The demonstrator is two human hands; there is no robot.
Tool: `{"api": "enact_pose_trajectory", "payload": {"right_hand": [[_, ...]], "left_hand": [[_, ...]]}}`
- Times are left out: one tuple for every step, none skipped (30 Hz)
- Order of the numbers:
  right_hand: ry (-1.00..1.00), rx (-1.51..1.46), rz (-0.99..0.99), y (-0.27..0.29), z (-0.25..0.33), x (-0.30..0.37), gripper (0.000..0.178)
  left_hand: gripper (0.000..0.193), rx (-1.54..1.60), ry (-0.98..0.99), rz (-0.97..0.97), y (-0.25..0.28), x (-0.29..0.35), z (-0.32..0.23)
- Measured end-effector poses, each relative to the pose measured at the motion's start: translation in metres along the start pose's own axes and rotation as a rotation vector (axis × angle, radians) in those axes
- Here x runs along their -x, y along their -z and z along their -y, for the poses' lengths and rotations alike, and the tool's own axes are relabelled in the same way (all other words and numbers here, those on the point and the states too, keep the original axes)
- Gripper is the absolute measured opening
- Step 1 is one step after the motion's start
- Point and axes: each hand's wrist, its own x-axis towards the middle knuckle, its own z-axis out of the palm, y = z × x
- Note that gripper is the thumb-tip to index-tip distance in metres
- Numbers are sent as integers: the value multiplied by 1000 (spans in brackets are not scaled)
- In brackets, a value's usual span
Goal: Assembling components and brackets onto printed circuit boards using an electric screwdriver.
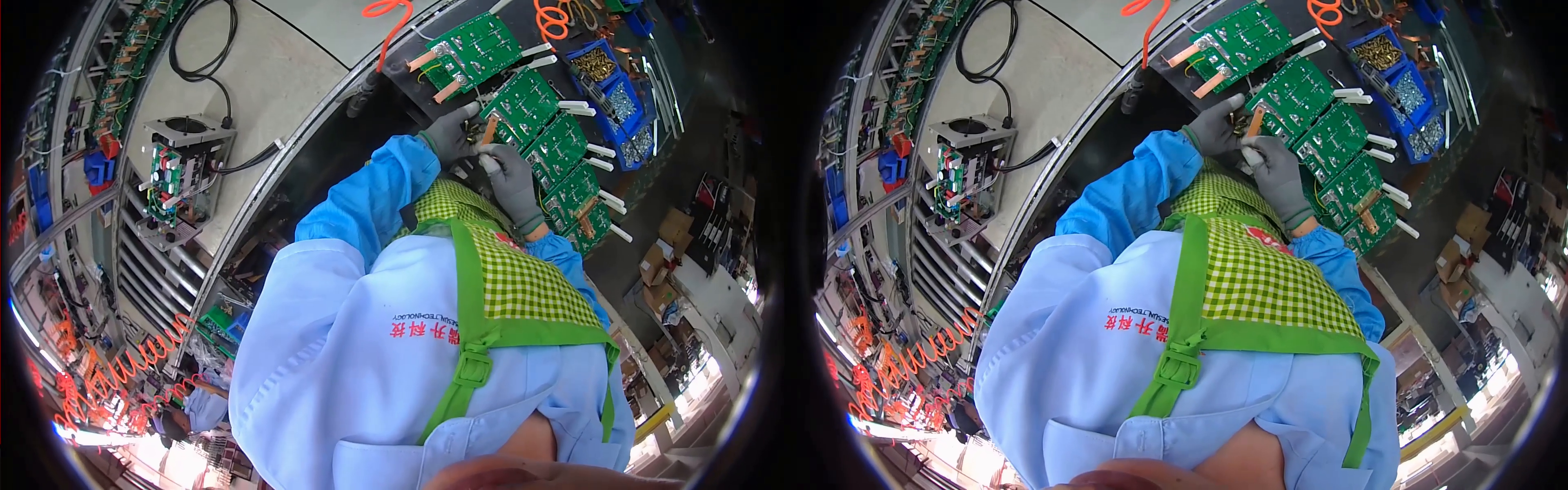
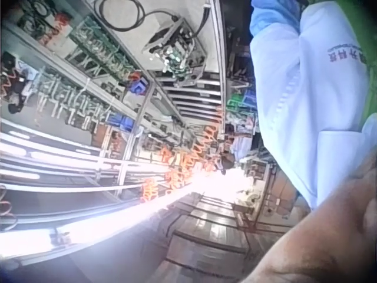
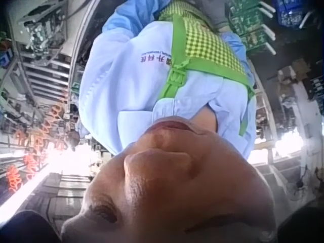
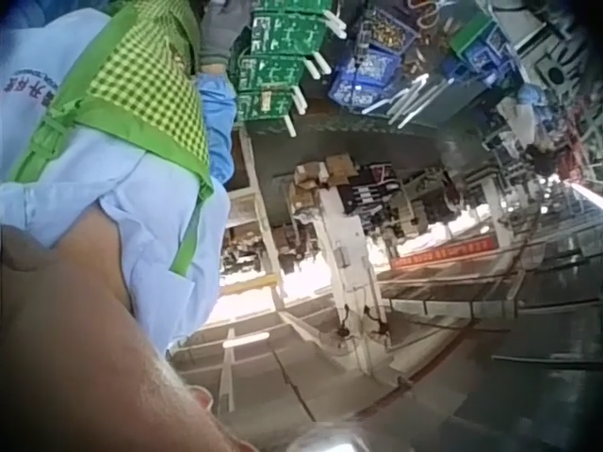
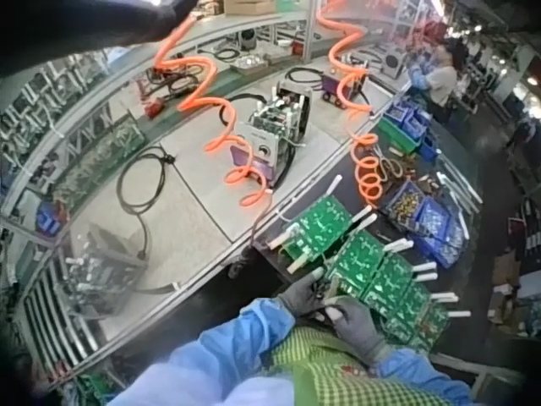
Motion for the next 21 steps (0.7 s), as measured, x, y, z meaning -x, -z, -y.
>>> {"api": "enact_pose_trajectory", "payload": {"right_hand": [[13,-7,15,-2,-2,-2,19],[17,-9,20,-3,-2,-2,19],[-50,-50,32,-4,-1,-3,21],[-124,-90,37,-5,-1,-2,22],[-125,-90,33,-7,-4,-3,22],[-138,-94,46,-8,-7,-4,24],[-155,-96,57,-6,-11,-3,26],[-166,-92,41,-5,-10,-4,26],[-126,-69,51,-5,-7,-5,26],[-87,-37,50,-3,-4,-10,26],[-8,-3,26,-8,-9,-12,25],[-11,-6,53,-9,-14,-14,24],[-21,-11,73,-8,-13,-14,24],[-45,8,11,-7,-15,-12,24],[26,47,76,-6,-19,-12,27],[90,94,144,1,-22,-12,30],[78,121,95,18,-12,-16,30],[-36,45,201,42,-1,-17,34],[-134,-40,318,66,6,-17,38],[-40,14,182,92,-4,-13,38],[-131,-52,120,123,-10,-14,38]], "left_hand": [[36,6,1,13,0,1,-1],[36,8,-6,13,1,1,-1],[36,-40,-24,-44,3,-1,0],[36,-93,-34,-101,1,-1,0],[36,-95,-30,-101,-1,-1,-1],[35,-138,-47,-126,-4,-3,-1],[34,-181,-59,-150,-11,-3,2],[34,-187,-42,-144,-16,-1,4],[32,-346,-70,-55,-19,5,2],[30,-509,-94,50,-28,9,-2],[27,-657,-129,-17,-39,11,-1],[26,-843,-175,-104,-33,5,-4],[23,-872,-251,-123,-39,7,-2],[20,-974,-297,-108,-43,10,-3],[19,-911,-267,-122,-39,8,-2],[19,-866,-267,-151,-52,14,0],[19,-896,-246,-193,-33,12,-3],[18,-879,-185,-334,-51,16,2],[17,-922,-194,-334,-56,17,5],[16,-900,-150,-377,-66,20,8],[16,-915,-159,-367,-63,18,13]]}}
